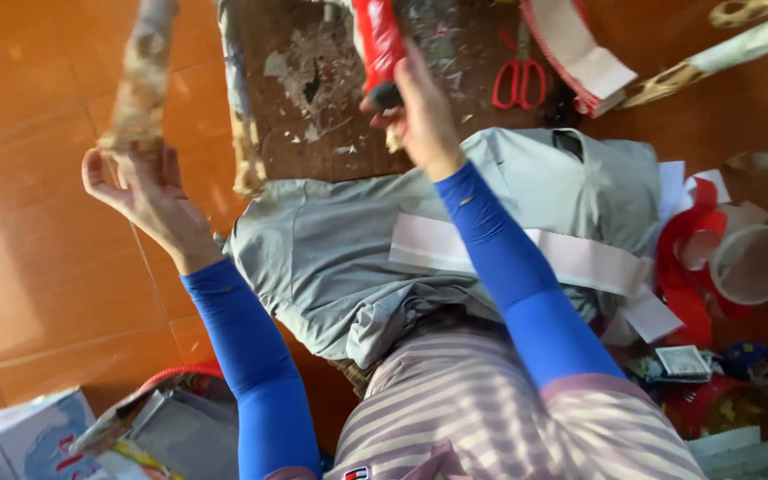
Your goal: Wrapping the legs of paper-mâché animal figures with strips of colored paper.
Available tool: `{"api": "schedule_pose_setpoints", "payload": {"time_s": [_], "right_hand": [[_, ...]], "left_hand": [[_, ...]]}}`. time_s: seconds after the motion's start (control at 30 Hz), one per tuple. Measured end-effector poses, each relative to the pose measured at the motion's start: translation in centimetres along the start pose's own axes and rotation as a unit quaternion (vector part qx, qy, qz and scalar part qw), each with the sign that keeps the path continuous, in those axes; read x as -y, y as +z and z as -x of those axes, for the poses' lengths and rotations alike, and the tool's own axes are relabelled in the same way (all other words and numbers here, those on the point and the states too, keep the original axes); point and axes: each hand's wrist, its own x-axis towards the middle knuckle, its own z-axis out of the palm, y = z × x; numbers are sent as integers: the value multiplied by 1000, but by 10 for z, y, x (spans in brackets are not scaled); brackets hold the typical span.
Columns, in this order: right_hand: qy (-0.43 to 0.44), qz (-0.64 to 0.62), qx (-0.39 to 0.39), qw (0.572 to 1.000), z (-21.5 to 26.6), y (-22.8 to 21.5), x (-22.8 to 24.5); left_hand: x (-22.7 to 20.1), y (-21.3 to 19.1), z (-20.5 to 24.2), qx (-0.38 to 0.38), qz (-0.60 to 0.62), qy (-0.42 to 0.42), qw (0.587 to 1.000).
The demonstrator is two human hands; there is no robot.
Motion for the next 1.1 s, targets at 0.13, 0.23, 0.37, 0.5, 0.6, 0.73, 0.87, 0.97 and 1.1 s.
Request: {"api": "schedule_pose_setpoints", "payload": {"time_s": [0.13,0.23,0.37,0.5,0.6,0.73,0.87,0.97,1.1], "right_hand": [[-22,-67,34,997,-15,-83,1],[3,-155,-72,985,-4,-111,-4],[93,-67,-61,991,22,-163,-57],[173,159,-11,972,39,-228,-137],[180,331,-33,926,35,-223,-143],[225,366,20,903,27,-219,-137],[206,404,16,891,25,-220,-135],[204,406,21,891,26,-213,-131],[199,401,34,893,30,-212,-126]], "left_hand": [[27,31,42,38,-68,-44,996],[49,31,75,79,-46,-102,991],[51,-12,106,16,-36,-149,988],[84,-109,134,-95,-93,-130,983],[52,-147,163,-189,-223,-118,949],[51,-190,207,-253,-284,-112,918],[33,-221,237,-272,-406,-160,858],[25,-256,248,-295,-492,-119,811],[5,-324,243,-322,-680,24,658]]}}
